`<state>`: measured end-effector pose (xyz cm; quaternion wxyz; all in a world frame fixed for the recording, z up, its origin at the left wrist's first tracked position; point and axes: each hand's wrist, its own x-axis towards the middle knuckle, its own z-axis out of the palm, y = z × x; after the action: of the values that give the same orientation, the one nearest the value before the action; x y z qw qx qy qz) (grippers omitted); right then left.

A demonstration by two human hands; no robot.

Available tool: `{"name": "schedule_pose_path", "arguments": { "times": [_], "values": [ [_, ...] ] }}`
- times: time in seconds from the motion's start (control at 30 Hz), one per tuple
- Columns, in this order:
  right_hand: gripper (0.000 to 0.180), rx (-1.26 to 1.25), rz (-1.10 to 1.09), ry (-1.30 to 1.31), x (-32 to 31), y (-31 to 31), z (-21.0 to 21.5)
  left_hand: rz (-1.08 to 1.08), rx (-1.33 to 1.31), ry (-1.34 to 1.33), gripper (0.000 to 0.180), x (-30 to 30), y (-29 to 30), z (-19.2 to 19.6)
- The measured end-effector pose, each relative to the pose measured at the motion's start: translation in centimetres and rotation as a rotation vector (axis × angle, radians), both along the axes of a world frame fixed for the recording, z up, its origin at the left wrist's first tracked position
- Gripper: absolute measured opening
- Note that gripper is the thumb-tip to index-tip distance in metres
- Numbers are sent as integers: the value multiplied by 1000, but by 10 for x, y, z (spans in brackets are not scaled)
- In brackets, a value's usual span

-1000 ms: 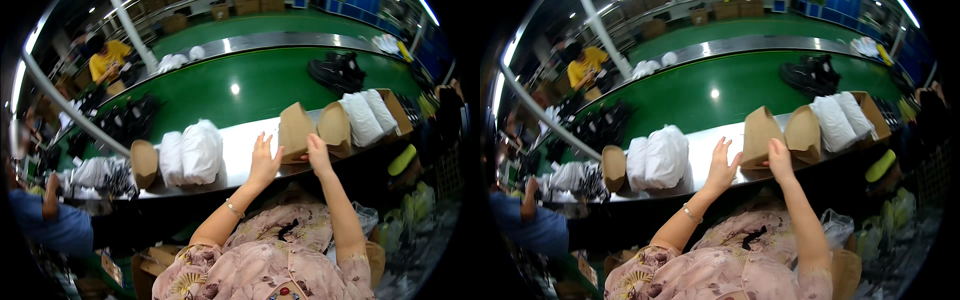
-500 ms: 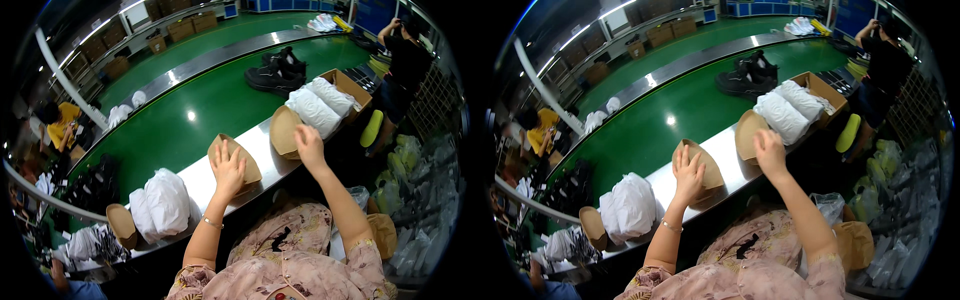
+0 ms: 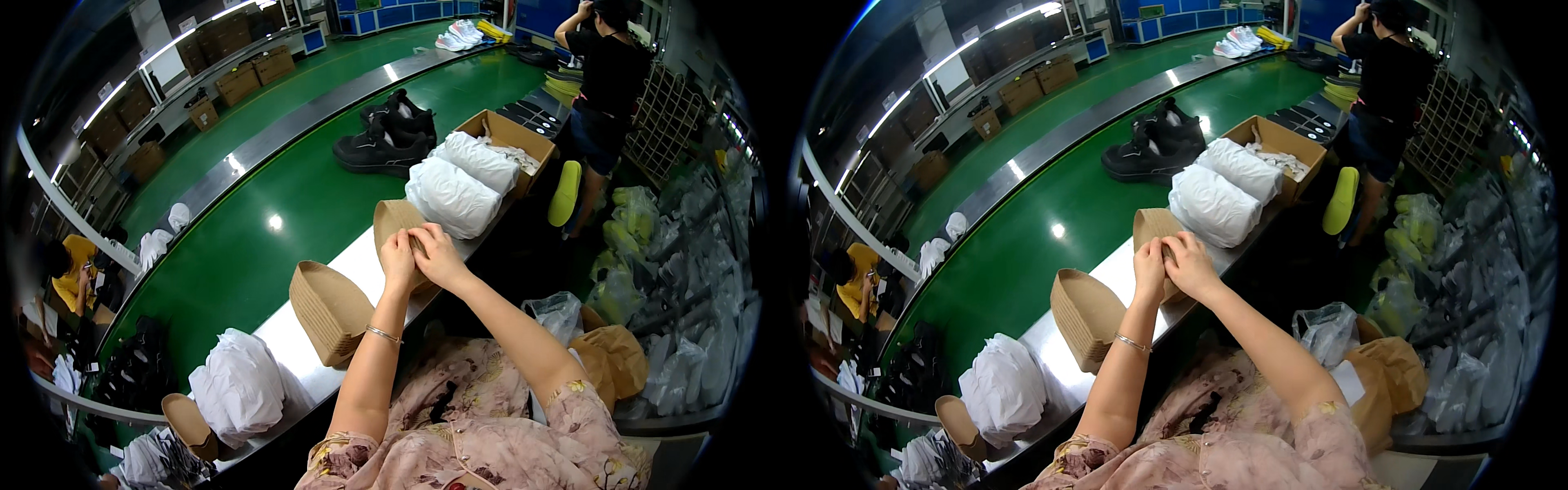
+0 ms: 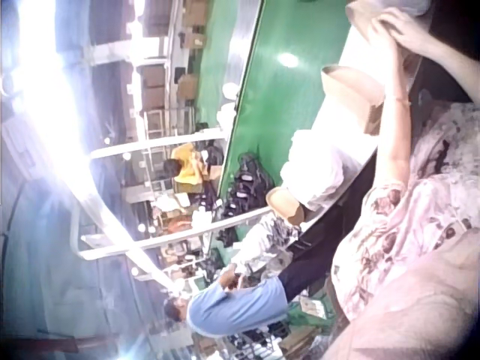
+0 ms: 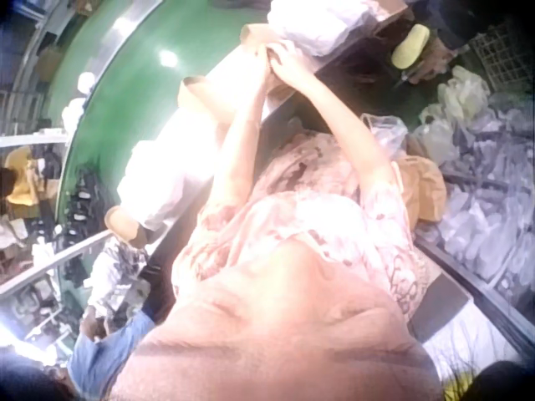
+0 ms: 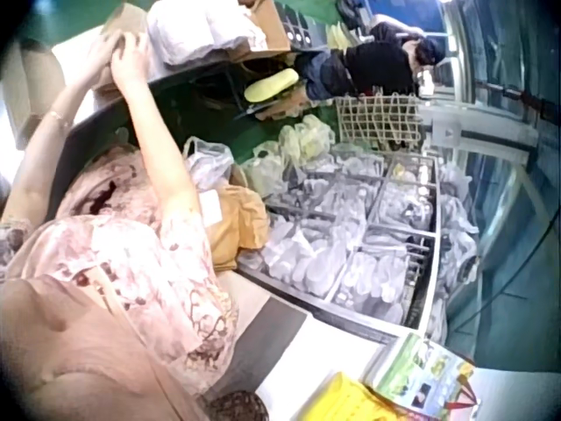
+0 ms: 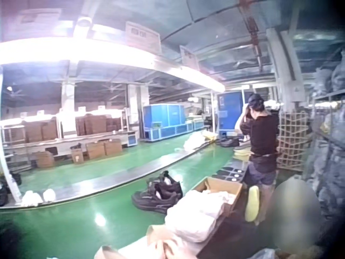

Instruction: The person wraps wooden-style shoe lasts in white protective paper and organizes them on a workstation shelf next to an assembly conveyor belt.

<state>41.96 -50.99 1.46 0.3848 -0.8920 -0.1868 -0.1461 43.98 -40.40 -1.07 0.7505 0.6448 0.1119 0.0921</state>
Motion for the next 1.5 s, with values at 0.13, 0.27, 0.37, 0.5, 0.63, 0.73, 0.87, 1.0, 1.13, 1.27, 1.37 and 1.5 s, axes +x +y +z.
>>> {"name": "schedule_pose_path", "arguments": {
  "times": [0.13,0.27,0.37,0.5,0.63,0.73,0.87,1.0,1.13,1.27,1.37,1.5],
  "values": [
    [35,88,-2,173,19,-5,-8,9,-69,-38,32,6,-11,1],
    [40,70,-39,189,19,-6,-14,40,-10,-63,31,5,-10,-2],
    [41,33,-59,218,23,2,-17,244,228,-205,27,2,-12,-6],
    [40,79,-103,343,25,6,-9,421,593,-242,25,-34,-16,36],
    [41,79,-112,339,20,0,-2,579,775,-542,20,-72,-14,76],
    [46,192,-136,273,17,-17,-3,377,295,-435,20,-96,1,107],
    [73,725,279,392,-52,-57,76,68,-274,-433,20,-134,12,119],
    [106,722,369,480,-143,-77,78,-147,-513,-154,18,-180,-19,99],
    [103,741,208,466,-205,-92,49,-332,-578,-50,19,-217,-43,71],
    [103,617,40,309,-250,-88,26,-391,-503,23,17,-243,-48,78],
    [104,631,17,253,-270,-92,34,-490,-433,5,18,-253,-52,80],
    [103,739,6,307,-292,-99,41,-541,-288,-46,16,-252,-50,85]
  ]
}}
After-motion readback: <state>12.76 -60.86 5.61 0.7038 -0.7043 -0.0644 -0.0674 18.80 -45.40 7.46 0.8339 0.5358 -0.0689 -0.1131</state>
